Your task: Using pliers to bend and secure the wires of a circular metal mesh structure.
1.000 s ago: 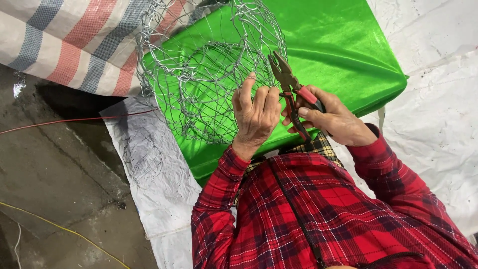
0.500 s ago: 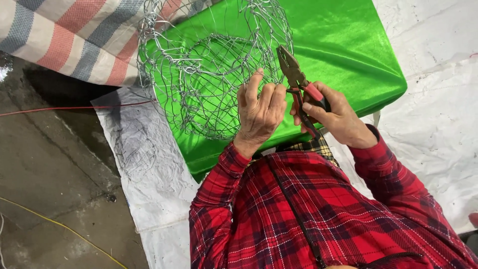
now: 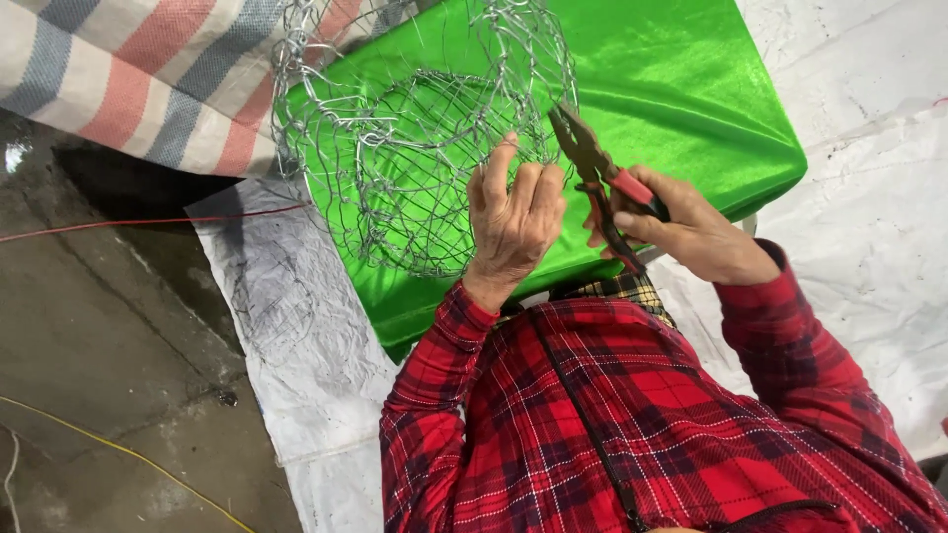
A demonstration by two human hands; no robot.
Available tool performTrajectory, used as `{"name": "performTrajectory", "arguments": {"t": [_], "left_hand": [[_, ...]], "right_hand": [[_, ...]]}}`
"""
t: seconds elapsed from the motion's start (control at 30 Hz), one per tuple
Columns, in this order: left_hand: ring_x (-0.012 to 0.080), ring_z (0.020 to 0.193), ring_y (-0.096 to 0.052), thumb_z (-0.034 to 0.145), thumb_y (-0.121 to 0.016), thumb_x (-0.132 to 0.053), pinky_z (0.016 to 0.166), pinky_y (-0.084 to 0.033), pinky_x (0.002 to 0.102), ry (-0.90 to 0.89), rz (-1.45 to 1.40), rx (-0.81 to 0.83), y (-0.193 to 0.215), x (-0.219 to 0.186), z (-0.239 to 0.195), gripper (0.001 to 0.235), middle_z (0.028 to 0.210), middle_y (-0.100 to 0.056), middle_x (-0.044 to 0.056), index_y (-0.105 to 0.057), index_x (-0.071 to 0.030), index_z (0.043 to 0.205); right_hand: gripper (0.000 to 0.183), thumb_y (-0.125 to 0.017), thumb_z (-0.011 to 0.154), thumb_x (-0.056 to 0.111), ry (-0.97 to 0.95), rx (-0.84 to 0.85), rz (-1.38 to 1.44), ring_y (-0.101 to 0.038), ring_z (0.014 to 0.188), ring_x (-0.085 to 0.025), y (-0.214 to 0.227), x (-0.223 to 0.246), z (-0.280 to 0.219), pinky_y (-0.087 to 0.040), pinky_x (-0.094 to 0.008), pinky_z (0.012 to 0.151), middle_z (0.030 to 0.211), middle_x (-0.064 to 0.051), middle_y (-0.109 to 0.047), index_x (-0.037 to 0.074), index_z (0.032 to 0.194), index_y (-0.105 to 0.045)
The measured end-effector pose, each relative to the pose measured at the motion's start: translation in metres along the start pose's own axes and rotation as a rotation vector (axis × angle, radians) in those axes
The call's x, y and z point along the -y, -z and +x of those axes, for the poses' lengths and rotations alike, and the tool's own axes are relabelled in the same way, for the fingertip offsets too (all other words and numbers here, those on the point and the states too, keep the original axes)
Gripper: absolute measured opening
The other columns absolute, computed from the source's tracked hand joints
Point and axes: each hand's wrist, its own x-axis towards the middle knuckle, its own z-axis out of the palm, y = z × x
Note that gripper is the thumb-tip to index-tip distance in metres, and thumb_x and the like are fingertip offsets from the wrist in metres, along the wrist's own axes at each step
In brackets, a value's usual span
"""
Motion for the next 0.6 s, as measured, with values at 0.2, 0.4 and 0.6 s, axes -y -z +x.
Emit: {"name": "performTrajectory", "arguments": {"t": [0.2, 0.4, 0.6], "left_hand": [[0.0337, 0.126, -0.052, 0.095, -0.050, -0.006, 0.097, -0.043, 0.046, -0.003, -0.026, -0.002, 0.001, -0.001, 0.000, 0.016, 0.076, -0.053, 0.002, -0.060, -0.015, 0.086], [0.0335, 0.127, -0.051, 0.092, -0.052, -0.005, 0.097, -0.044, 0.045, -0.007, -0.048, 0.021, 0.008, -0.002, 0.008, 0.015, 0.076, -0.054, 0.000, -0.062, -0.015, 0.086], [0.0345, 0.125, -0.053, 0.091, -0.054, -0.006, 0.095, -0.046, 0.044, -0.036, -0.029, 0.013, 0.010, -0.002, 0.014, 0.015, 0.074, -0.054, 0.000, -0.062, -0.016, 0.084]], "right_hand": [[0.008, -0.062, 0.100, 0.008, -0.038, -0.113, 0.203, -0.050, 0.070, -0.011, 0.006, 0.000, -0.015, -0.048, -0.027, 0.061, 0.076, 0.001, -0.044, 0.002, 0.107, -0.062], [0.005, -0.063, 0.100, 0.002, 0.038, -0.108, 0.184, -0.056, 0.075, -0.015, 0.015, -0.041, -0.005, -0.053, -0.033, 0.061, 0.081, -0.001, -0.048, 0.001, 0.104, -0.061], [0.012, -0.059, 0.101, -0.002, 0.054, -0.141, 0.466, -0.066, 0.082, -0.024, 0.019, -0.076, 0.016, -0.067, -0.053, 0.074, 0.090, -0.008, -0.048, -0.004, 0.111, -0.053]]}}
